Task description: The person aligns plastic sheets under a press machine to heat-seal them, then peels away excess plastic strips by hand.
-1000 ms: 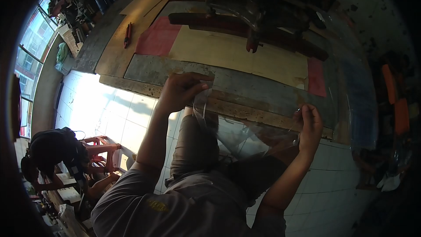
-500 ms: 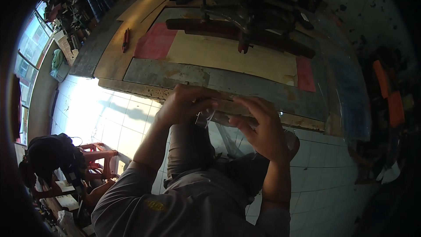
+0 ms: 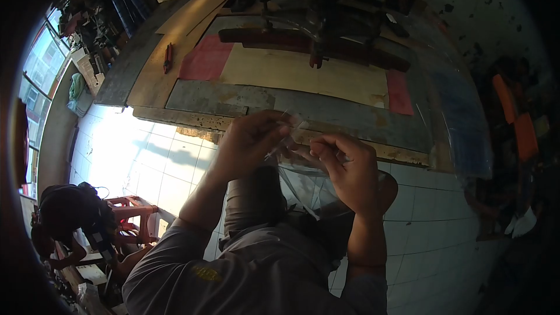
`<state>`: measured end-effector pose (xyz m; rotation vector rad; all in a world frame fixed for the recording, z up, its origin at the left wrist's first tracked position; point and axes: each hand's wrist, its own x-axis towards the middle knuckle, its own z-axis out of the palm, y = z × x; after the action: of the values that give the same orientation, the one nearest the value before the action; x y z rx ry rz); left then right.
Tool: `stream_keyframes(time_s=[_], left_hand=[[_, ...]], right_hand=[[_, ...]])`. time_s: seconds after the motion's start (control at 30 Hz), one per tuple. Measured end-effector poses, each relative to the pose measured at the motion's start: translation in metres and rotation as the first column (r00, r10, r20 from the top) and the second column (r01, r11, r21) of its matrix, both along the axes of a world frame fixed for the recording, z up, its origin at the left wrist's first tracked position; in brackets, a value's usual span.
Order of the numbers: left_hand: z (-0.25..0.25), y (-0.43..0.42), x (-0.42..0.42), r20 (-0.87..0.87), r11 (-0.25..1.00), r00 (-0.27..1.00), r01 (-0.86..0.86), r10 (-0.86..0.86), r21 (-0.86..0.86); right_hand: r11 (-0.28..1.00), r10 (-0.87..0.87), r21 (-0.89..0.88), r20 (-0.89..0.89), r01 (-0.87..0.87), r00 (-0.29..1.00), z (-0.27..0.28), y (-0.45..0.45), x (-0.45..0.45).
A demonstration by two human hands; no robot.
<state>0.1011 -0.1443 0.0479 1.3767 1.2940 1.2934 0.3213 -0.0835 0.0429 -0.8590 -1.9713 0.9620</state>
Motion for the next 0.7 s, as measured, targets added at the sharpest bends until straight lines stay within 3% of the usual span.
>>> stream_keyframes(time_s=[0.2,0.7], left_hand=[[-0.005,0.003,0.005,0.091,1.0,0.996,0.006,-0.006,0.0],[-0.002,-0.002,0.007,0.064,0.999,0.997,-0.045,0.046,-0.026]], right_hand=[[0.999,-0.032,-0.011,0.068,0.033,0.997,0.01,-0.005,0.007],[0.999,0.03,0.017,0.04,-0.031,0.999,0.01,-0.006,0.008]])
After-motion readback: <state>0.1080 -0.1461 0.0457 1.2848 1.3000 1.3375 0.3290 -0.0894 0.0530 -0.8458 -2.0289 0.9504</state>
